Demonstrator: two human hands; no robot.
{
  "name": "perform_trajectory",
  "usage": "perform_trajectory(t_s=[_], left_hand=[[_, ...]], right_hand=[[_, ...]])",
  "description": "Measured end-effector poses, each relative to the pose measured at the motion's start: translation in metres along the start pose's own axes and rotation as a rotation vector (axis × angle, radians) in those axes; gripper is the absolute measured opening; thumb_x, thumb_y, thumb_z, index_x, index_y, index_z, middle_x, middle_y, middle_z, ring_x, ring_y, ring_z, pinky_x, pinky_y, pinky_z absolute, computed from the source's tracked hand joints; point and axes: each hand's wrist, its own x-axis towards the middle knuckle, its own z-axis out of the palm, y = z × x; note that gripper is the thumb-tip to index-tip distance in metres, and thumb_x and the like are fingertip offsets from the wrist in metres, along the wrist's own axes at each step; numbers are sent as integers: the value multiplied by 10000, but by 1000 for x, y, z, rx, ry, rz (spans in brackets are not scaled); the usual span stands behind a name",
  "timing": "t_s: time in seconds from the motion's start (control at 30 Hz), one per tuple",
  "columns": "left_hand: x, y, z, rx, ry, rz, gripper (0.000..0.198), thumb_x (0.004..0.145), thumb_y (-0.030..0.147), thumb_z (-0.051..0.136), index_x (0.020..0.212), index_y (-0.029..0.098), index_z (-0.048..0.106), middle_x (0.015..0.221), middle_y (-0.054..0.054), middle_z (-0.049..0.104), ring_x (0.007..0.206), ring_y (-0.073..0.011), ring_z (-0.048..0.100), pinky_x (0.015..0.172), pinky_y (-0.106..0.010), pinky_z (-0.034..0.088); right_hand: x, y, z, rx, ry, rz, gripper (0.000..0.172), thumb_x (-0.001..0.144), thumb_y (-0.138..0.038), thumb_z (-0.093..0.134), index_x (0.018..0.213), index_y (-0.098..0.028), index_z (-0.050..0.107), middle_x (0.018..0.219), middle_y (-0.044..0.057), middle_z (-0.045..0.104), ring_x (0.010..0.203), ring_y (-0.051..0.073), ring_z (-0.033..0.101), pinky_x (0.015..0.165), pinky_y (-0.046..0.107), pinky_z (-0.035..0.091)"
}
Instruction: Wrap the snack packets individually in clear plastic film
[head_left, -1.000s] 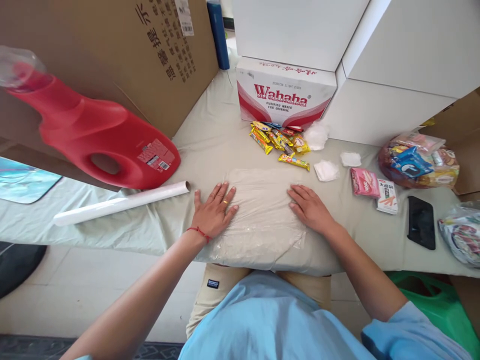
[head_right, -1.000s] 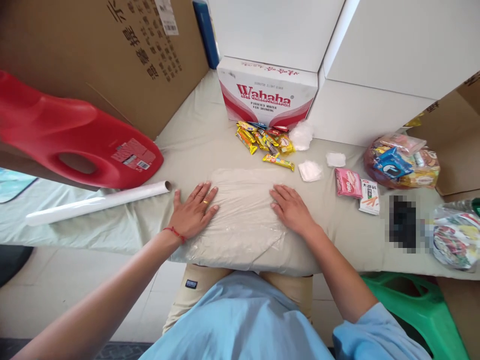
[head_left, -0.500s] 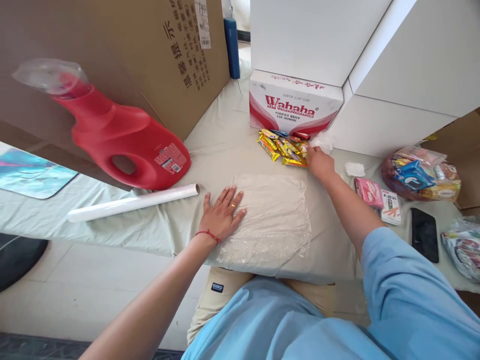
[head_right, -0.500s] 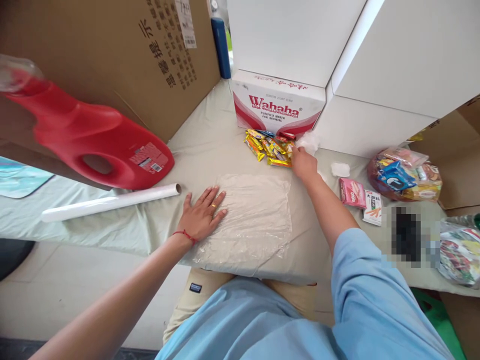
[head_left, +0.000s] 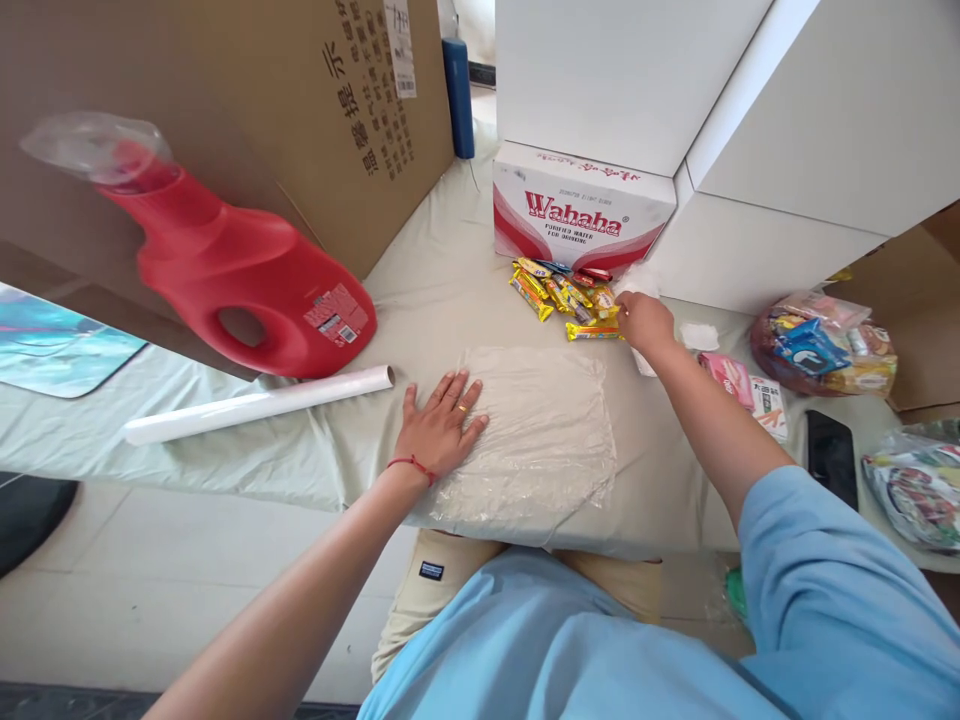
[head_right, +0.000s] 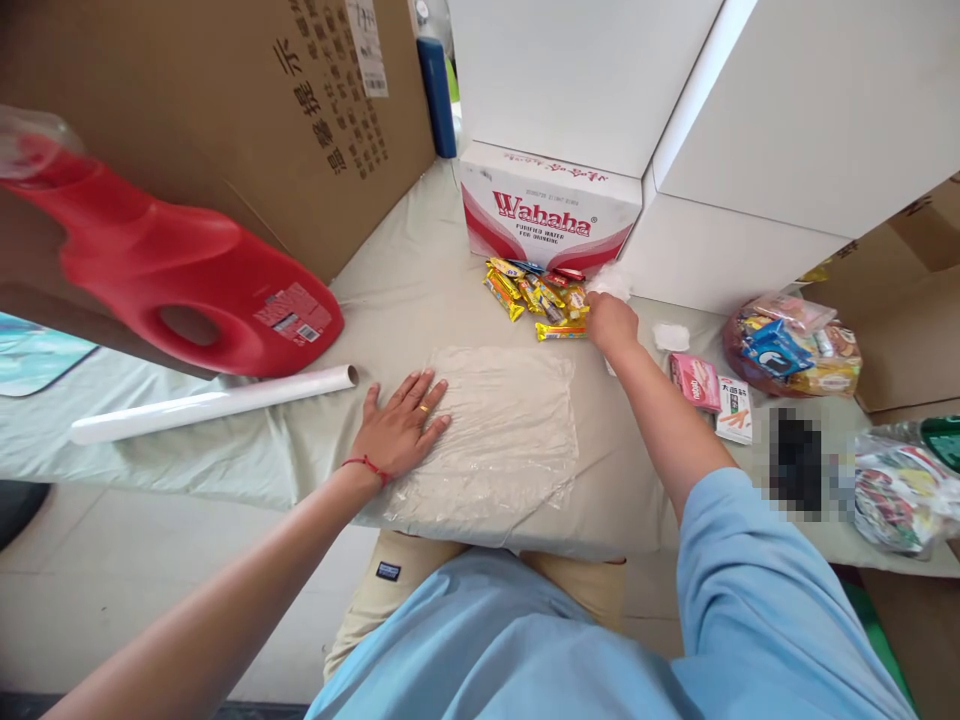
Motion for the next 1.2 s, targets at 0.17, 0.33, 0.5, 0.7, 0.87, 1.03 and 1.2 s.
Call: perform_trajectory(t_s=[0.17, 0.33, 0.5, 0.7, 0.87, 1.03, 1.2], left_hand=[[-1, 1, 1, -1, 18, -3, 623, 1071, 556, 285, 1652, 340, 356, 1757, -50, 264, 1624, -294, 274, 1292, -693, 60], [-2, 1, 2, -13, 27, -2, 622, 1070, 547, 297, 1650, 332, 359, 1756, -49, 268, 1624, -296, 274, 1292, -694, 50], [-2, 0, 3, -29, 39, 10, 617, 1070, 538, 305, 1649, 334, 366, 1757, -50, 263, 1624, -303, 272, 1294, -691, 45], [-2, -1, 4, -45, 46, 18, 618, 1072, 541, 303, 1648, 327, 371, 1754, -65, 268, 1623, -298, 278, 1298, -685, 6], [-2, -2, 4, -49, 37, 18, 613, 1074, 544, 320, 1644, 329, 378, 1754, -59, 264, 1626, -288, 270, 1303, -673, -21], [-3, -2, 3, -58, 51, 21, 610, 1076, 547, 319, 1642, 326, 382, 1753, -54, 267, 1622, -286, 281, 1303, -675, -21], [-4, -1, 3, -62, 61, 24, 605, 1079, 551, 295, 1638, 337, 384, 1753, -47, 269, 1624, -277, 277, 1305, -676, -2]], right_hand=[[25, -13, 1, -13, -183, -25, 681, 842, -202, 719, 1499, -289, 565, 1446, 163, 578, 1150, 322, 666, 874, 374, 543], [19, -7, 11, -60, -99, -34, 597, 927, -251, 610, 1522, -265, 558, 1405, 185, 607, 1100, 335, 685, 832, 389, 547], [12, 4, 3, -70, -123, 3, 509, 920, -238, 602, 1424, -263, 670, 1340, 164, 665, 1123, 355, 672, 864, 419, 543], [52, -8, -8, 7, 53, -89, 596, 975, -477, 608, 1478, -159, 579, 1325, 203, 637, 1297, 416, 502, 1004, 513, 464], [102, -36, 4, -107, -112, -167, 741, 863, -374, 775, 1500, -85, 531, 1404, 254, 571, 1318, 424, 467, 1097, 537, 382], [107, -47, 2, -17, -74, -62, 463, 971, -251, 611, 1408, -98, 631, 1367, 248, 623, 1203, 368, 586, 1011, 487, 451], [62, -36, -20, 388, 185, -40, 390, 1025, -229, 487, 1346, -65, 637, 1306, 251, 664, 1143, 299, 583, 1042, 474, 417]])
